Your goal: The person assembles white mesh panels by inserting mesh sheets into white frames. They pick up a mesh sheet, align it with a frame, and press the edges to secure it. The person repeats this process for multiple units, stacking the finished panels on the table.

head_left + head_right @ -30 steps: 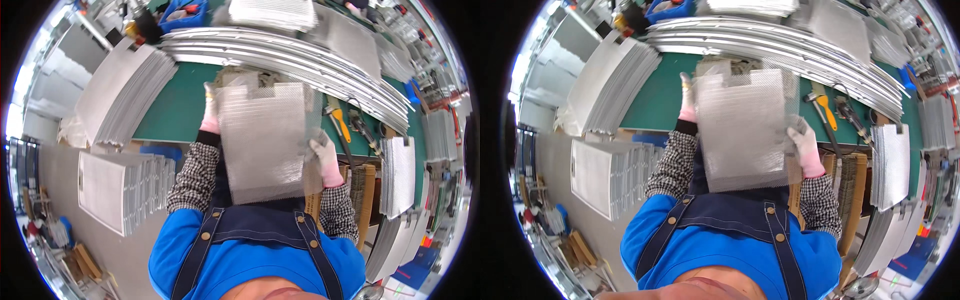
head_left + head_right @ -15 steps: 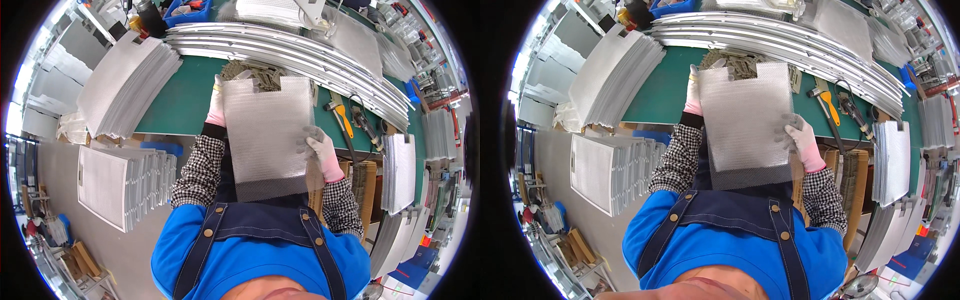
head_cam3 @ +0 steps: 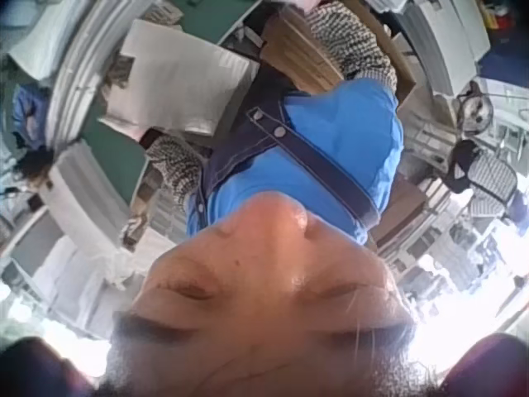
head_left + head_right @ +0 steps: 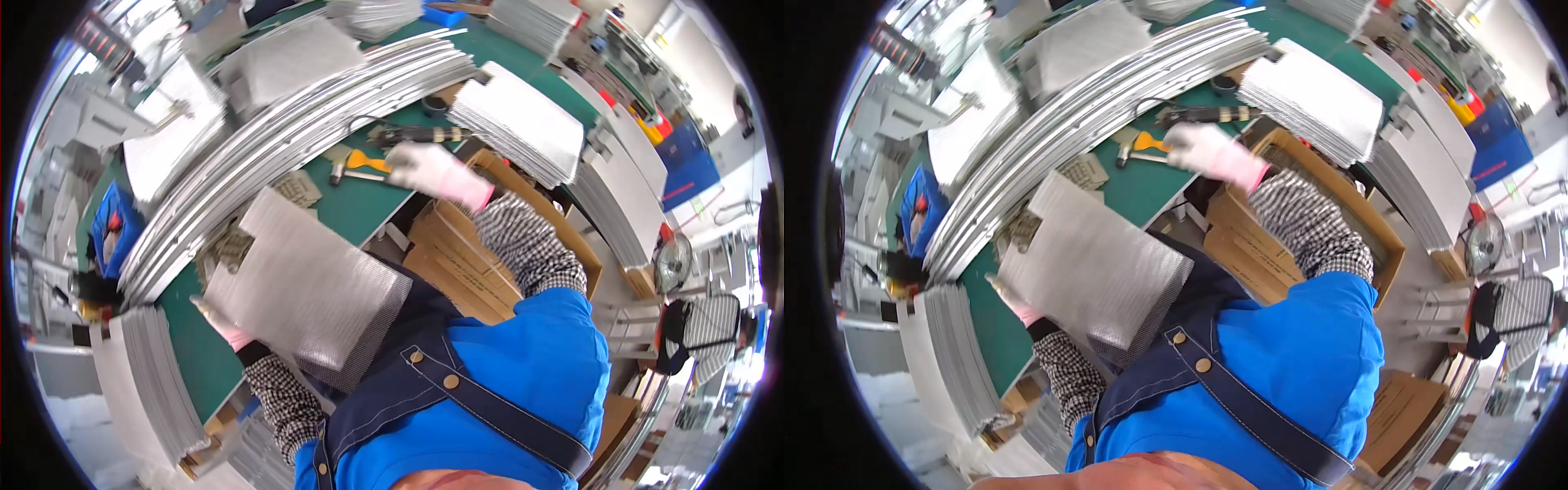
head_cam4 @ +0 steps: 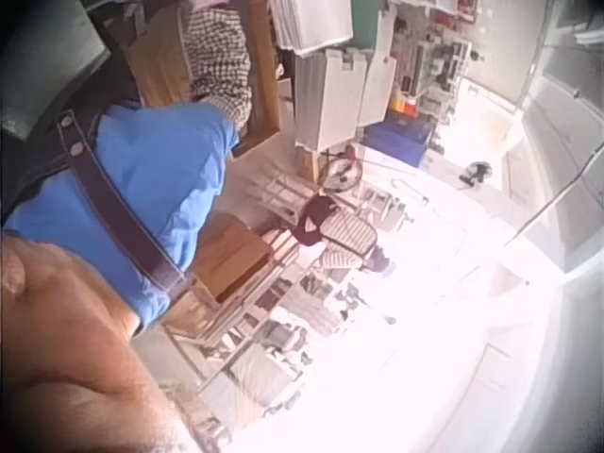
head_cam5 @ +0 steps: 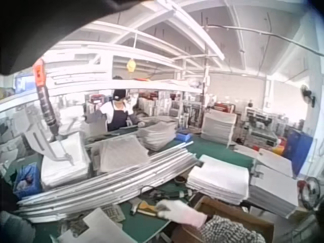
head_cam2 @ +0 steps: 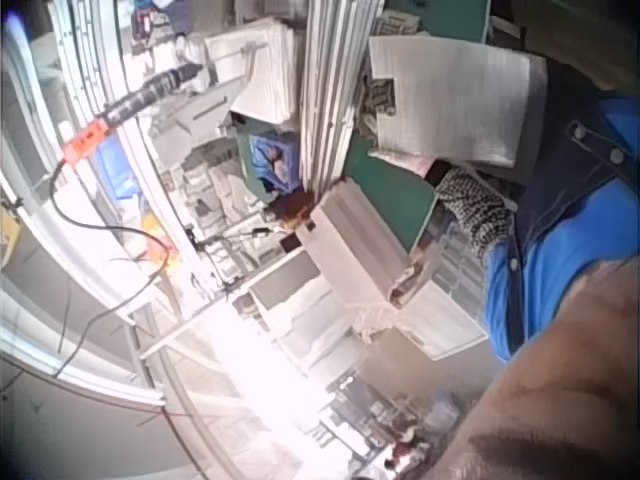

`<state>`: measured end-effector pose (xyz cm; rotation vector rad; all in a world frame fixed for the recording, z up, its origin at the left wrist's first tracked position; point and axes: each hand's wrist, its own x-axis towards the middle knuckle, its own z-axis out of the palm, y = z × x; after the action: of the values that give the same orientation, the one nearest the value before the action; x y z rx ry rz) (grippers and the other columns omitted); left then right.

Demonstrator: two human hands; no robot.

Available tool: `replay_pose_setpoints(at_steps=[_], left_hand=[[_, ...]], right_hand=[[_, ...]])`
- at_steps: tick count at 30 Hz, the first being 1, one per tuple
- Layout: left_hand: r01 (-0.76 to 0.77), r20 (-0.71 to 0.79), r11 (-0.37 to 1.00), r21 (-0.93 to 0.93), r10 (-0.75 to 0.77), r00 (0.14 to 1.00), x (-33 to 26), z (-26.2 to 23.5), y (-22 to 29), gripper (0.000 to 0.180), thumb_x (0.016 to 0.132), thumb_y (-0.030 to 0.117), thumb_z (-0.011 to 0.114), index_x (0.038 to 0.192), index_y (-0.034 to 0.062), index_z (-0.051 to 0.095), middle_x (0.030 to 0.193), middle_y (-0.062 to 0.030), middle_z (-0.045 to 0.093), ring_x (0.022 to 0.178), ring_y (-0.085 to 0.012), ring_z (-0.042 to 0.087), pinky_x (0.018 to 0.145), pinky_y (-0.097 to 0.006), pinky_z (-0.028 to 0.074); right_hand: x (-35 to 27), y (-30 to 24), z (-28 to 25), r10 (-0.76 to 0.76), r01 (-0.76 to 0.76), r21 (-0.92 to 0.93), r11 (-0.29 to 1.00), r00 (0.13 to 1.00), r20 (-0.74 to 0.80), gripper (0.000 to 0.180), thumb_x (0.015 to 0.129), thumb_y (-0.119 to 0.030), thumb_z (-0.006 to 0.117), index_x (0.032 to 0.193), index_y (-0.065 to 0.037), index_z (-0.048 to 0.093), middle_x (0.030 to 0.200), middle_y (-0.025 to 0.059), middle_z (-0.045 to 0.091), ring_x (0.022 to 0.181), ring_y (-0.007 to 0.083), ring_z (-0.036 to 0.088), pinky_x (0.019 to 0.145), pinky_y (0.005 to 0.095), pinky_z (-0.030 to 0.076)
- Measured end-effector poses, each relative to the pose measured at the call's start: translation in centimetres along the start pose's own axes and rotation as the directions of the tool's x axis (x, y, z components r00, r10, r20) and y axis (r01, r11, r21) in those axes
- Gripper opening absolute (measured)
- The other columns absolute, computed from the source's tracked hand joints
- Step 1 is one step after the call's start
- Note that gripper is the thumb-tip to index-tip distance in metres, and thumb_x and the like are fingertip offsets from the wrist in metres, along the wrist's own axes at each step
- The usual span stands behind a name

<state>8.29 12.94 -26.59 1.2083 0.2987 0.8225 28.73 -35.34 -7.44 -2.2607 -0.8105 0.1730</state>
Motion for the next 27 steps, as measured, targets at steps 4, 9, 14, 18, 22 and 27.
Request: replay_pose_setpoints(at_steps=[4,9,14,18,22,27], left_hand=[[0.242,-0.369,0.967,0.075,-0.199,0.908,-0.4,0.6,2.2,0.067,0.107,0.054,0.044,0.142,-0.0022,0.051,0.139,-0.0126,0.058,0.120,-0.0209,0.058,0.103,-0.027,0.048],[0.281,-0.392,0.958,0.051,-0.239,0.888,-1.4,3.2,5.2,0.071,0.105,0.058,0.045,0.145,-0.0007,0.049,0.142,-0.0125,0.056,0.124,-0.0245,0.057,0.107,-0.031,0.047],[0.321,-0.353,0.946,-0.044,-0.315,0.881,-1.3,2.6,4.7,0.071,0.106,0.059,0.040,0.148,0.0012,0.047,0.146,-0.0129,0.053,0.130,-0.0266,0.054,0.113,-0.034,0.042],[0.236,-0.135,0.855,-0.461,-0.331,0.934,-1.0,1.8,4.2,0.071,0.107,0.058,0.038,0.149,0.0023,0.045,0.149,-0.0127,0.050,0.133,-0.0271,0.052,0.115,-0.037,0.039],[0.348,-0.284,0.938,0.013,-0.330,0.900,-1.2,2.6,5.2,0.069,0.108,0.056,0.035,0.153,0.0031,0.040,0.154,-0.0110,0.046,0.138,-0.0267,0.046,0.120,-0.040,0.033],[0.365,-0.201,0.908,-0.207,-0.405,0.892,-1.5,3.9,6.5,0.067,0.109,0.052,0.033,0.155,0.0031,0.037,0.156,-0.0098,0.043,0.142,-0.0276,0.041,0.121,-0.043,0.029]], right_hand=[[-1.1,8.1,-12.1,0.138,-0.332,-0.441,0.834,0.899,-0.415,0.039,0.090,-0.034,0.065,0.123,-0.013,0.068,0.117,0.0139,0.070,0.114,0.0308,0.065,0.100,0.0409,0.050],[-4.9,16.3,-18.4,0.401,-0.578,-0.595,0.559,0.816,-0.416,0.077,0.074,-0.049,0.081,0.141,-0.018,0.059,0.147,0.0159,0.052,0.136,0.0368,0.048,0.115,0.0461,0.039],[-6.1,17.9,-19.4,0.463,-0.554,-0.552,0.624,0.830,-0.309,0.091,0.070,-0.054,0.080,0.149,-0.020,0.051,0.148,0.0165,0.051,0.137,0.0383,0.048,0.114,0.0471,0.039],[-5.6,16.9,-19.5,0.442,-0.527,-0.594,0.608,0.846,-0.299,0.084,0.076,-0.049,0.077,0.151,-0.021,0.050,0.141,0.0196,0.057,0.132,0.0379,0.052,0.114,0.0456,0.040],[-5.4,15.8,-19.6,0.315,-0.388,-0.728,0.565,0.917,-0.244,0.056,0.087,-0.041,0.068,0.136,-0.016,0.059,0.111,0.0149,0.071,0.104,0.0339,0.067,0.095,0.0457,0.053],[-6.0,13.4,-20.3,-0.145,-0.452,-0.830,0.328,0.844,-0.517,0.023,0.094,-0.027,0.062,0.111,-0.012,0.066,0.082,0.0102,0.071,0.073,0.0304,0.071,0.067,0.0474,0.057]])
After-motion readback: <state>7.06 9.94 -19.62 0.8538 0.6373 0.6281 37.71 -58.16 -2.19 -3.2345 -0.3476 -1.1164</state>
